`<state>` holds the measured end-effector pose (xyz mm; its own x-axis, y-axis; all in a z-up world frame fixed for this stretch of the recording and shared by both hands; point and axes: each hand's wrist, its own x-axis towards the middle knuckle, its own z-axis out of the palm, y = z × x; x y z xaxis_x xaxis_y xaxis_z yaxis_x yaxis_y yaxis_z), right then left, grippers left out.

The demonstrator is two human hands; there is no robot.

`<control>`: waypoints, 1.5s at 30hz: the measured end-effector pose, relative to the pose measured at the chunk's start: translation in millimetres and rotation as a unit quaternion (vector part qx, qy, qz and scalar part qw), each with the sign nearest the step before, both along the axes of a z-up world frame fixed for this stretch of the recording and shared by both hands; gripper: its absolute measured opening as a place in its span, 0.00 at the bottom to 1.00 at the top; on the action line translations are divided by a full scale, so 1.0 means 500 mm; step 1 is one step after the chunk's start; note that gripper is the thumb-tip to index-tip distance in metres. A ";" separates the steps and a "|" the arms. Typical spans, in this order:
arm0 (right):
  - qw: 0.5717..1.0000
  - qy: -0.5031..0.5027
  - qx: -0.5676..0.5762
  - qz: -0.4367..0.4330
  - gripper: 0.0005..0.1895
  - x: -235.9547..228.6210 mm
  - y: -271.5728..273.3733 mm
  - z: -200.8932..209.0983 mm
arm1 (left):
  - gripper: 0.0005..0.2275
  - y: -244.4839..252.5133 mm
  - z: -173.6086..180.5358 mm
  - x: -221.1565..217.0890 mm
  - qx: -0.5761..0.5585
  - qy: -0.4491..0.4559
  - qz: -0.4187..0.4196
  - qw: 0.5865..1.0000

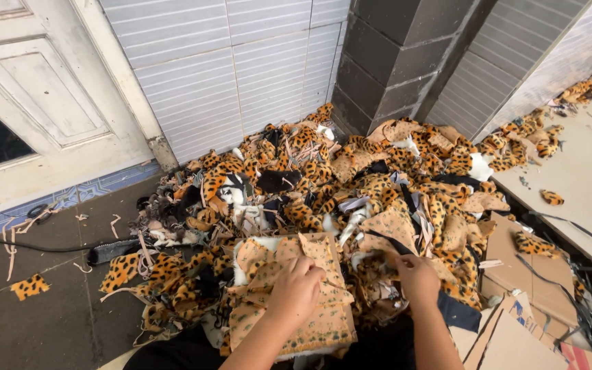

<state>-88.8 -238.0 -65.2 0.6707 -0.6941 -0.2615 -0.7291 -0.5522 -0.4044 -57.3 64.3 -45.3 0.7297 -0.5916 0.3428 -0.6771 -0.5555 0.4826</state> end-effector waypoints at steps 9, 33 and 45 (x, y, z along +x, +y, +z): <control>0.789 -0.438 0.425 -0.064 0.08 -0.031 -0.072 0.091 | 0.07 -0.047 0.032 0.002 -0.034 0.086 -0.008 0.996; 0.774 -0.188 0.524 0.301 0.14 -0.031 0.189 0.189 | 0.04 0.126 0.225 -0.013 -0.024 0.482 -0.064 0.874; 0.732 -0.137 0.528 0.409 0.05 -0.025 0.225 0.161 | 0.16 0.170 0.258 -0.012 0.015 0.438 -0.046 0.898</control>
